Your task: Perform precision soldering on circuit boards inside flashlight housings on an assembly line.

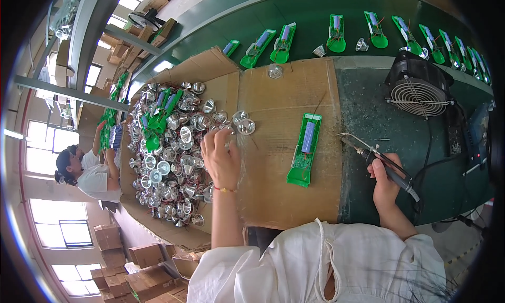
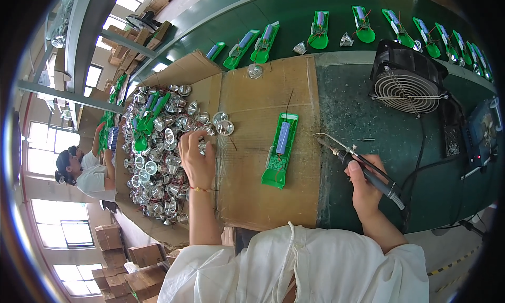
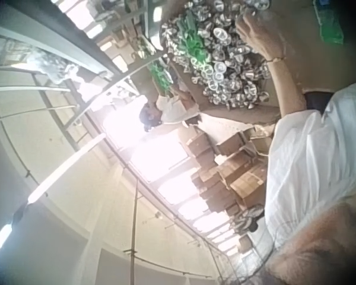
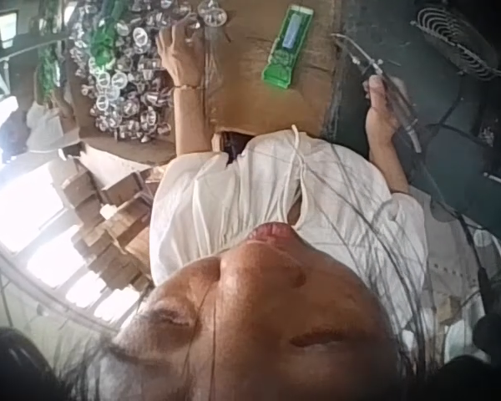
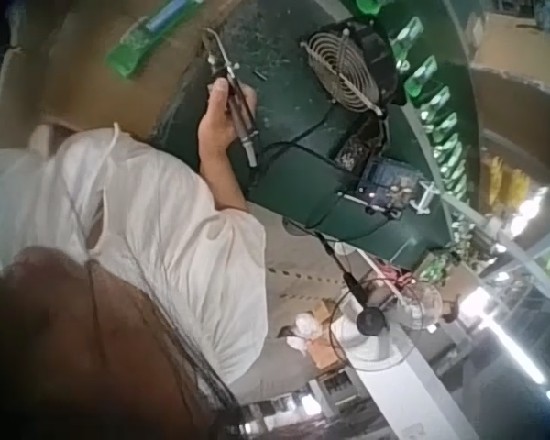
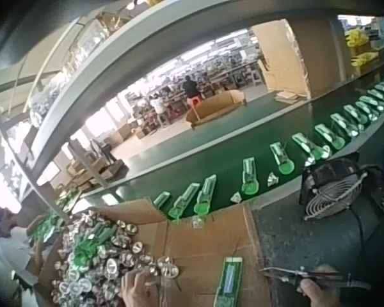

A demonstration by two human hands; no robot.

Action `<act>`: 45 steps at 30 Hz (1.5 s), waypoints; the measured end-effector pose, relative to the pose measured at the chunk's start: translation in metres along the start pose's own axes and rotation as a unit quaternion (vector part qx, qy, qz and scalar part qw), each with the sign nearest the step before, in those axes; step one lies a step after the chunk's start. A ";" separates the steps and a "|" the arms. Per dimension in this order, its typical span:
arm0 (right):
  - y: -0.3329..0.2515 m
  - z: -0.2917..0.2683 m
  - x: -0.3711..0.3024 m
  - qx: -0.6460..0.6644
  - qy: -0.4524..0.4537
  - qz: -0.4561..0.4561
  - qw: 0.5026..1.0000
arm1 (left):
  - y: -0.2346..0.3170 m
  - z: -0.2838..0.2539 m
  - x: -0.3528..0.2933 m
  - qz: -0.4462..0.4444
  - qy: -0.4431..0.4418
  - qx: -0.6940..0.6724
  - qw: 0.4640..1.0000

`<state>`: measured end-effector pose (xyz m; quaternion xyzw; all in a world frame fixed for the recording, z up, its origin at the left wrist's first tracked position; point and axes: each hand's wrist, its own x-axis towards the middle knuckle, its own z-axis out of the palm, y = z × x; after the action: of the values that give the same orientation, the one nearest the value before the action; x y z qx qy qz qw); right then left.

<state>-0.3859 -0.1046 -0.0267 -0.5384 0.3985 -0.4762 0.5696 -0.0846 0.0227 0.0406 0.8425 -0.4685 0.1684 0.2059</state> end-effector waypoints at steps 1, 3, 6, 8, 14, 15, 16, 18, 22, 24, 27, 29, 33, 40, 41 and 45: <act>-0.001 0.001 -0.001 -0.006 -0.003 0.002 1.000 | -0.001 -0.006 0.007 0.047 -0.034 0.043 0.997; -0.001 0.002 -0.004 -0.013 -0.006 0.005 1.000 | 0.004 0.005 0.009 0.162 -0.058 0.148 0.974; -0.001 0.001 -0.003 -0.008 -0.016 0.002 1.000 | 0.003 0.023 0.008 0.176 -0.113 0.190 0.959; -0.003 0.003 -0.002 -0.012 -0.024 0.015 1.000 | -0.013 0.027 0.017 0.159 -0.165 0.174 0.958; 0.001 0.004 -0.004 -0.018 -0.023 0.001 1.000 | -0.024 0.046 0.002 0.204 -0.059 0.132 0.968; 0.002 0.003 -0.003 -0.020 -0.019 0.000 1.000 | -0.022 0.048 0.000 0.204 -0.034 0.129 0.970; 0.003 0.003 -0.003 -0.010 -0.022 0.004 1.000 | -0.021 0.045 0.000 0.194 -0.015 0.128 0.972; 0.003 0.003 -0.001 -0.001 -0.023 0.009 1.000 | -0.017 0.046 0.001 0.174 0.026 0.110 0.978; 0.002 0.004 -0.001 0.031 -0.018 0.037 0.999 | -0.006 0.054 0.011 0.286 -0.038 0.148 0.946; 0.001 0.006 -0.003 0.012 -0.023 0.022 0.999 | -0.008 0.057 0.014 0.275 -0.062 0.158 0.946; 0.000 0.007 -0.004 -0.001 -0.033 -0.011 0.999 | -0.004 0.053 0.012 0.178 -0.051 0.055 0.981; 0.003 0.003 -0.005 -0.015 -0.033 -0.026 0.999 | 0.011 0.041 0.004 0.067 0.002 -0.097 0.993; 0.001 0.000 -0.020 0.002 -0.057 -0.062 0.996 | 0.045 0.004 -0.043 0.054 -0.102 -0.201 0.973; -0.015 0.020 -0.028 -0.042 -0.171 -0.160 0.971 | 0.057 -0.004 -0.054 -0.049 -0.207 -0.291 0.933; -0.013 0.023 -0.028 -0.042 -0.170 -0.159 0.972 | 0.059 0.000 -0.056 -0.050 -0.188 -0.288 0.938; -0.014 0.029 -0.030 -0.077 -0.174 -0.193 0.963 | 0.057 0.011 -0.062 -0.052 -0.204 -0.286 0.935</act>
<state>-0.3658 -0.0684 -0.0114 -0.7218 0.2171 -0.4436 0.4848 -0.1643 0.0348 0.0127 0.7874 -0.4846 -0.1587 0.3464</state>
